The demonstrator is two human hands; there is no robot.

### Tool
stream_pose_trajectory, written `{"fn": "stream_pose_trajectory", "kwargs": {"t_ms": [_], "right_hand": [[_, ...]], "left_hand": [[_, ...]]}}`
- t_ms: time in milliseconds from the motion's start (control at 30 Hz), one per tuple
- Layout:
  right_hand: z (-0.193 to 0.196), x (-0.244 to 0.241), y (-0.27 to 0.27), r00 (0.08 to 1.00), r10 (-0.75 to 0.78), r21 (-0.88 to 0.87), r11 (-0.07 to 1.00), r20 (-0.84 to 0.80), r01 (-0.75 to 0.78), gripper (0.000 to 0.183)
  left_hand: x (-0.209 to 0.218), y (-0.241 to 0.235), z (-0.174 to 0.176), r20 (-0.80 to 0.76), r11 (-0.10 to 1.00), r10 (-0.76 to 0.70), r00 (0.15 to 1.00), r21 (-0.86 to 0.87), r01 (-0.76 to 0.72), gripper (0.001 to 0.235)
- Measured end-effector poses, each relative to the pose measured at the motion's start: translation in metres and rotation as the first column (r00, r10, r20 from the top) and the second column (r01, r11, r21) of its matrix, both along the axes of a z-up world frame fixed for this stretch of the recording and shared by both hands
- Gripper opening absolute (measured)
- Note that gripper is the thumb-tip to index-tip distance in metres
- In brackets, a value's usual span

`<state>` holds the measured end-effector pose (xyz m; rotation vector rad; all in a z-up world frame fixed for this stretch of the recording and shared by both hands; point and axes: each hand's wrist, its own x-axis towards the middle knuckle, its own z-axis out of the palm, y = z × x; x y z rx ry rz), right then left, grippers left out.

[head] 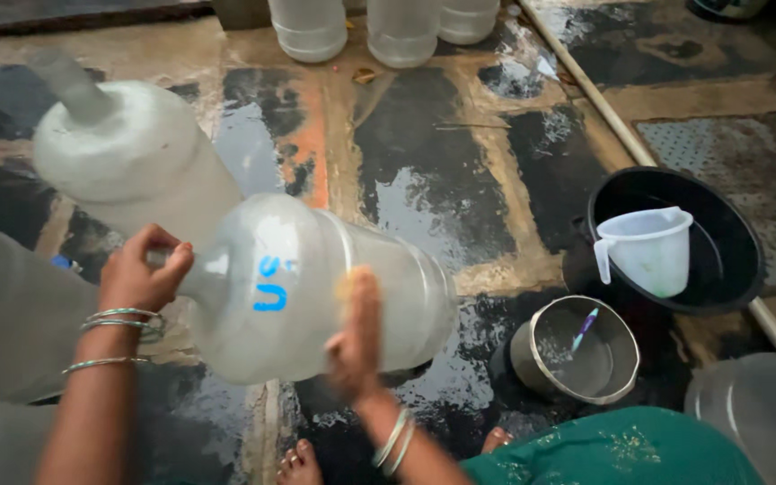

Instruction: The person cleans a large plastic water dispenser bottle by first scrubbing the neck with a toothbrush, then wiping the exterior with a yellow sponge. The person rotates the bottle to clean different sides and places it upright after cleaning.

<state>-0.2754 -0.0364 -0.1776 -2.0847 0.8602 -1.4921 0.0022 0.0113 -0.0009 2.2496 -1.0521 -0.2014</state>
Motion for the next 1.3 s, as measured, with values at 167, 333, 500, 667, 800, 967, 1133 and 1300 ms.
{"fn": "stream_pose_trajectory", "kwargs": {"t_ms": [167,333,500,667,800,967,1133,1300], "right_hand": [[-0.012,-0.013,-0.015,0.997,0.027,-0.149,0.988,-0.076,-0.038,0.089],[-0.127,-0.094,-0.126,0.911,-0.308,0.362,0.844,-0.274,0.394,0.079],[-0.213,-0.144,-0.167,0.767,-0.299,0.820,0.125,0.568,-0.559,0.123],[-0.196,-0.149,-0.167,0.798,-0.312,0.856,0.164,0.516,-0.490,0.120],[-0.102,-0.098,-0.144,0.970,-0.064,0.679,0.725,0.233,-0.115,0.082],[0.018,-0.018,-0.030,0.976,0.219,0.108,0.970,-0.007,-0.217,0.070],[0.022,-0.027,-0.032,0.979,0.115,0.042,0.993,-0.166,-0.110,0.079],[-0.079,-0.103,-0.104,0.883,-0.259,0.267,0.886,-0.392,0.378,0.066]], "left_hand": [[-0.001,-0.002,0.007,-0.003,0.998,-0.059,0.998,-0.038,0.059,0.029],[0.001,0.005,0.003,-0.098,0.991,-0.081,0.992,-0.114,0.070,0.028],[-0.001,-0.001,0.011,-0.053,1.000,-0.001,0.999,-0.029,-0.001,0.032],[0.004,-0.012,0.005,-0.005,0.988,0.107,0.994,0.111,-0.106,0.037],[0.021,-0.012,-0.013,0.151,0.978,0.120,0.981,0.150,-0.142,0.042],[0.031,-0.015,-0.024,0.176,0.975,0.150,0.973,0.140,-0.175,0.047],[0.029,-0.009,-0.015,-0.017,0.944,0.229,0.973,0.250,-0.217,0.048],[0.035,-0.007,-0.020,0.063,0.948,0.229,0.971,0.213,-0.237,0.048]]}}
